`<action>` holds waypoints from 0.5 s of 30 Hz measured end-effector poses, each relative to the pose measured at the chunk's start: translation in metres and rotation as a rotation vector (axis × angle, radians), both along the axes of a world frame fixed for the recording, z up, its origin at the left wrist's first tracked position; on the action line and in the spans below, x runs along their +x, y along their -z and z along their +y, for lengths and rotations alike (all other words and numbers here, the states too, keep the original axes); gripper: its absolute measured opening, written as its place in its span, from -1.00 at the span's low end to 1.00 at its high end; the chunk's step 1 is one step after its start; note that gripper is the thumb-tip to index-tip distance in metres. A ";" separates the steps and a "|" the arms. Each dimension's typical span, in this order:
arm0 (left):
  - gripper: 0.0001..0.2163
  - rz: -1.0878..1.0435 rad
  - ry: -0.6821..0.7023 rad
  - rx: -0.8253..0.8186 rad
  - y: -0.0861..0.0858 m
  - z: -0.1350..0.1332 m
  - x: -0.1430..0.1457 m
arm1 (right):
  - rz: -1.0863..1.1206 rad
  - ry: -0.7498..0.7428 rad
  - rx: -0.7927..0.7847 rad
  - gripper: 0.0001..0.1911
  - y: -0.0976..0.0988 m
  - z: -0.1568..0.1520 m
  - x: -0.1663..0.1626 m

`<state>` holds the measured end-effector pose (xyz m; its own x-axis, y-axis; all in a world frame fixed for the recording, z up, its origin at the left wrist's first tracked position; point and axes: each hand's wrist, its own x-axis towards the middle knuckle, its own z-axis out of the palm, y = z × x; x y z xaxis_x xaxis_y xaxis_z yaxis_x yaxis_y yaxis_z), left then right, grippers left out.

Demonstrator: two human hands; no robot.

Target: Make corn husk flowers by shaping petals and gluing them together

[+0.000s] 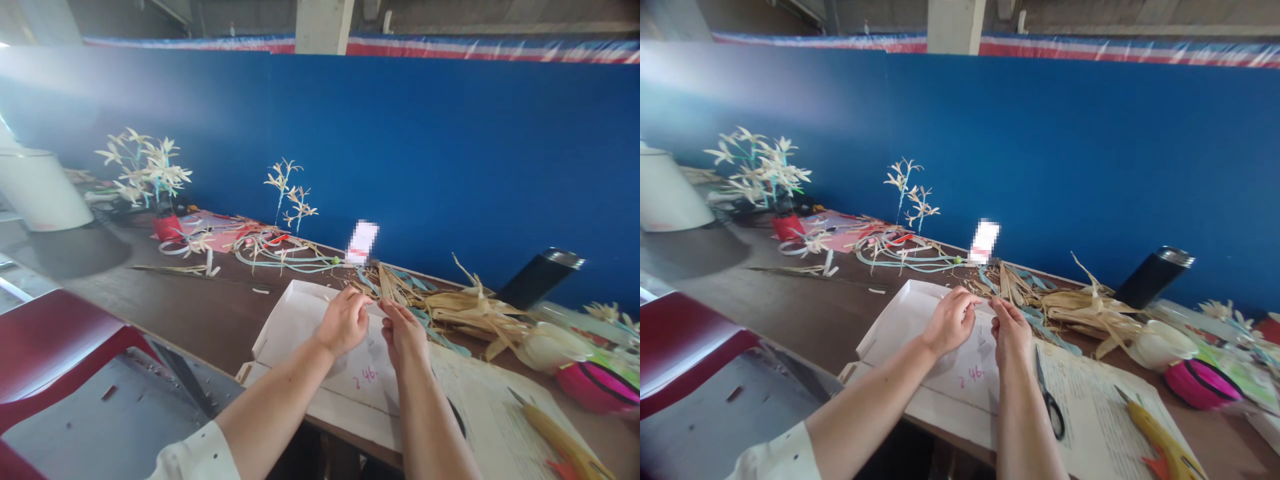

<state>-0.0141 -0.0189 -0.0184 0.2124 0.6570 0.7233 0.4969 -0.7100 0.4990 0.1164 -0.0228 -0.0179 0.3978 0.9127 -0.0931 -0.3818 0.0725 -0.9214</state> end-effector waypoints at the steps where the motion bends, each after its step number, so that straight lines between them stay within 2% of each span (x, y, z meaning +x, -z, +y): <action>1: -0.78 0.023 0.001 0.015 0.000 -0.001 0.000 | 0.000 -0.001 -0.002 -0.63 0.000 0.000 0.000; 9: -0.84 0.226 -0.126 0.011 -0.004 -0.005 0.001 | -0.075 -0.004 0.027 -0.66 0.004 0.002 -0.001; 15: -0.81 0.154 -0.157 -0.024 -0.002 -0.002 0.001 | -0.094 -0.029 0.034 -0.64 0.004 0.003 0.000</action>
<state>-0.0132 -0.0211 -0.0163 0.2125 0.7076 0.6739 0.6722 -0.6064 0.4248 0.1159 -0.0198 -0.0218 0.3764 0.9261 -0.0252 -0.2960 0.0944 -0.9505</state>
